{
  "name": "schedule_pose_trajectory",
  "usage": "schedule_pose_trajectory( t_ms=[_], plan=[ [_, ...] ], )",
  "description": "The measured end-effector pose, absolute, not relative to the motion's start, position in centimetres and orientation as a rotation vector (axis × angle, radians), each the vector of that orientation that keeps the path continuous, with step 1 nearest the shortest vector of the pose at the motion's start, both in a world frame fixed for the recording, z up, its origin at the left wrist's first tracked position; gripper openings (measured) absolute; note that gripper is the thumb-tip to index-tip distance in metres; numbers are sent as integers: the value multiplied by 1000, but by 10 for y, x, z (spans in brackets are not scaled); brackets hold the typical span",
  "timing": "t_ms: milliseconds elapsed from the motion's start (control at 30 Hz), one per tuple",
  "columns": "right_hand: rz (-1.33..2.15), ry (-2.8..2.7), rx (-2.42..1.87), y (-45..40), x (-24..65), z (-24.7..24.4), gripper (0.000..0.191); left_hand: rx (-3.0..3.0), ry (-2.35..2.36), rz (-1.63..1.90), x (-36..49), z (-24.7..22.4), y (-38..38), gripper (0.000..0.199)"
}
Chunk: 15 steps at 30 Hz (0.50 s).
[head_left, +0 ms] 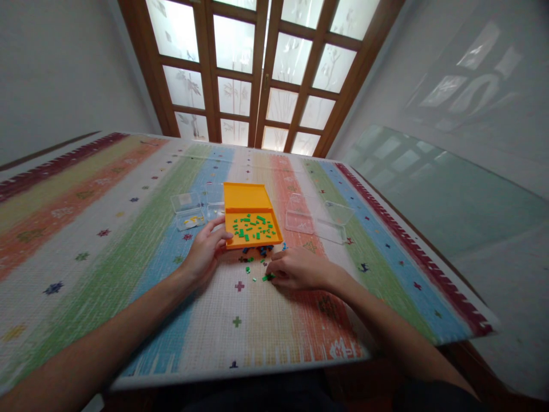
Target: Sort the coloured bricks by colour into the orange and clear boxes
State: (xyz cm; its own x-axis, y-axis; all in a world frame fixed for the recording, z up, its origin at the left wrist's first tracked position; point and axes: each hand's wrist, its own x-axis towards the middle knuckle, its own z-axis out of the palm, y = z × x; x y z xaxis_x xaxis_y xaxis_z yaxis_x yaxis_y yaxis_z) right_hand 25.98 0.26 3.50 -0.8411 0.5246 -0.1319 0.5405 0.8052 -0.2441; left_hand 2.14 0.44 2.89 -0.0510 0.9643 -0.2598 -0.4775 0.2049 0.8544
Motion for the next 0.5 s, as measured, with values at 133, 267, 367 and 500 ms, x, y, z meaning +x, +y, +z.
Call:
schedule_pose_trajectory(
  t_ms=[133, 267, 367, 500],
  plan=[
    [-384, 2899, 898, 0, 259, 38, 8, 614, 1046, 1300, 22, 30, 4, 49],
    [-342, 2905, 914, -4, 257, 36, 9, 620, 1055, 1290, 23, 32, 3, 47],
    [-329, 2912, 932, -6, 257, 33, 10, 627, 1049, 1294, 23, 32, 3, 47],
    [-352, 2938, 952, -7, 256, 32, 13, 629, 1042, 1290, 22, 31, 3, 48]
  ],
)
